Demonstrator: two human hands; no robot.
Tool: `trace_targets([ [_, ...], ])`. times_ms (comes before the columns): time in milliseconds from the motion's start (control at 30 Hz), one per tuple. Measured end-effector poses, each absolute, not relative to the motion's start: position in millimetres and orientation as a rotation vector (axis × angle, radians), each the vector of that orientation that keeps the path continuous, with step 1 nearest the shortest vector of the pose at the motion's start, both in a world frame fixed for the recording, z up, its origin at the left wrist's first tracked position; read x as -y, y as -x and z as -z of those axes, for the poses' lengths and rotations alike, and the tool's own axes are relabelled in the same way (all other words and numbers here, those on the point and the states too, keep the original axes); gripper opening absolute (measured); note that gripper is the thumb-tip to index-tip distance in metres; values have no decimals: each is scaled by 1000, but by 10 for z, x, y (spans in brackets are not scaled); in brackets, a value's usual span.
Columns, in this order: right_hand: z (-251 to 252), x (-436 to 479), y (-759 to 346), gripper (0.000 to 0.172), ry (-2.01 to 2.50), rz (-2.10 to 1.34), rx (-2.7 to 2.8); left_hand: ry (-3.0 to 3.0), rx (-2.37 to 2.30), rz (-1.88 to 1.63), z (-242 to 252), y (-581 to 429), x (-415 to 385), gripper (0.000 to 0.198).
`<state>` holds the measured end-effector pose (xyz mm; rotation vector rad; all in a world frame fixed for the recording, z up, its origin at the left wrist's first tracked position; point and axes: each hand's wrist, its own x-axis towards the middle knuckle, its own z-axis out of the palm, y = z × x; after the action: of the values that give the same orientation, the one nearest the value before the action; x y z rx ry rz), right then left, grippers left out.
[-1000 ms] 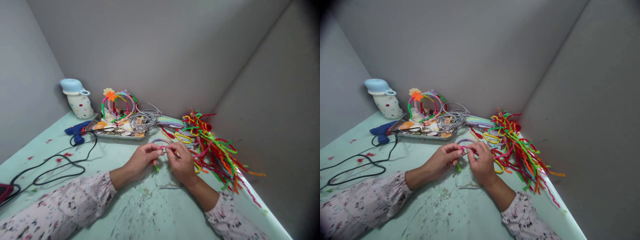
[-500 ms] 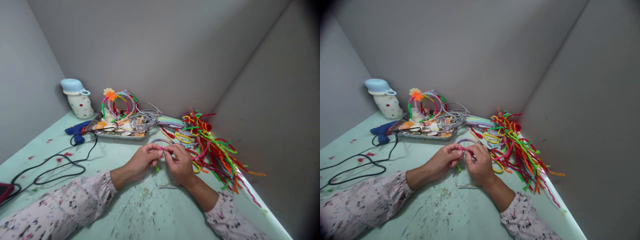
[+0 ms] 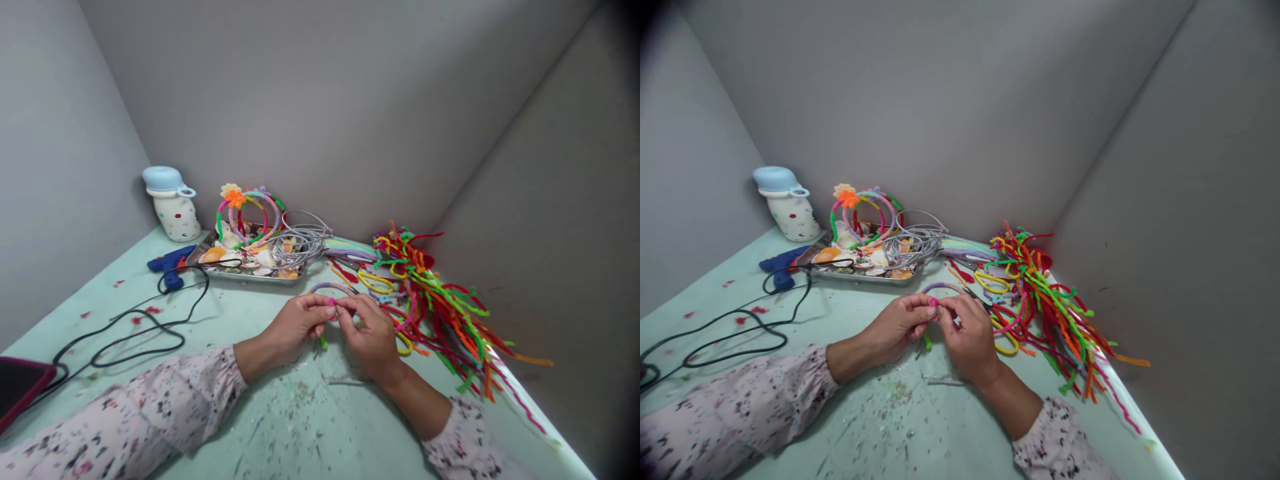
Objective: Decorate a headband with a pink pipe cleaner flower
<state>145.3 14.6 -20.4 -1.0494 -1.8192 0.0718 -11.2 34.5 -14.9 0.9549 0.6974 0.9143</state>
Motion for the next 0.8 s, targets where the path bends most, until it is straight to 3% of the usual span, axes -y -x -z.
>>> trace_targets([
  [800, 193, -108, -1429, 19, 1040, -168, 1823, -924, -662, -907, 146, 138, -362, 25],
])
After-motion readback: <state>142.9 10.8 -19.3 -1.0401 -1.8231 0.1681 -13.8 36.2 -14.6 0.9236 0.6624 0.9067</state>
